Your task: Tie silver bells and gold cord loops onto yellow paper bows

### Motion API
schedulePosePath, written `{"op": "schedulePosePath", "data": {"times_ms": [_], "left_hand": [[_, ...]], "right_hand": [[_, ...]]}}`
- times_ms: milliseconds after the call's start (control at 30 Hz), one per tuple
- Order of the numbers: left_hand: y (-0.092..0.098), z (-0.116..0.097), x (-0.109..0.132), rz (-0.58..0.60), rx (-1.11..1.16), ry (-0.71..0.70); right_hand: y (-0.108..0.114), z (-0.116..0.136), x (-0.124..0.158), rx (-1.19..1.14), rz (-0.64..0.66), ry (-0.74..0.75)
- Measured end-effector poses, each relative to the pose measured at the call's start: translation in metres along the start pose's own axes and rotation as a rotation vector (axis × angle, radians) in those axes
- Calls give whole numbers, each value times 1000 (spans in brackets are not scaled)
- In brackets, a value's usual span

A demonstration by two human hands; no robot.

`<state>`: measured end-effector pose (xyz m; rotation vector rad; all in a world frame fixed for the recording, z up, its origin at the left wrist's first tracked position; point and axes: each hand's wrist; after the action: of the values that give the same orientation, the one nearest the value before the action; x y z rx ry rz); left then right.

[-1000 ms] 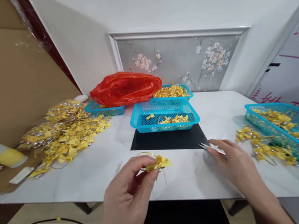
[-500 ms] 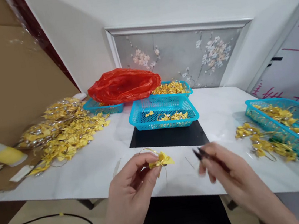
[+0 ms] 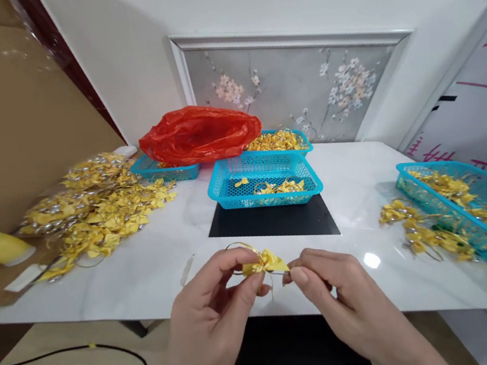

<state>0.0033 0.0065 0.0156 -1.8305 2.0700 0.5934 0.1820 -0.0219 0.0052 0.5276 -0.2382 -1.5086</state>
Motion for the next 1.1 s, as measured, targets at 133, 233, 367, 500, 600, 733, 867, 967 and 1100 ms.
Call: {"op": "schedulePosePath", "data": {"times_ms": [133, 233, 367, 500, 600, 733, 867, 967, 1100], "left_hand": [[-3, -3, -1, 19, 35, 13], [-4, -4, -1, 22, 45, 32], [-2, -3, 0, 23, 45, 25], [-2, 0, 1, 35, 36, 7], [-2, 3, 2, 41, 33, -11], [-2, 4, 2, 38, 30, -22], [-3, 1, 0, 38, 33, -9], [-3, 3, 0, 35, 31, -6], [3, 11, -1, -1, 5, 28]], "right_hand": [[-1, 0, 0, 15, -3, 17], [-2, -1, -1, 3, 2, 26], [-2, -2, -2, -3, 10, 28], [-2, -1, -2, -1, 18, 21], [-2, 0, -3, -3, 11, 30], [-2, -1, -5, -10, 5, 31], [-3, -1, -4, -12, -5, 30], [-2, 0, -3, -10, 12, 20], [6, -2, -2, 15, 92, -14]]}}
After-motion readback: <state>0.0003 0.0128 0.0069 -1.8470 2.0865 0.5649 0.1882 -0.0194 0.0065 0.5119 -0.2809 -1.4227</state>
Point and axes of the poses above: each hand's wrist, its own x-axis away from the middle knuckle, its own y-axis out of the back of the hand, z = x × y, and after that the axes turned 12 degrees about -y, right-handed
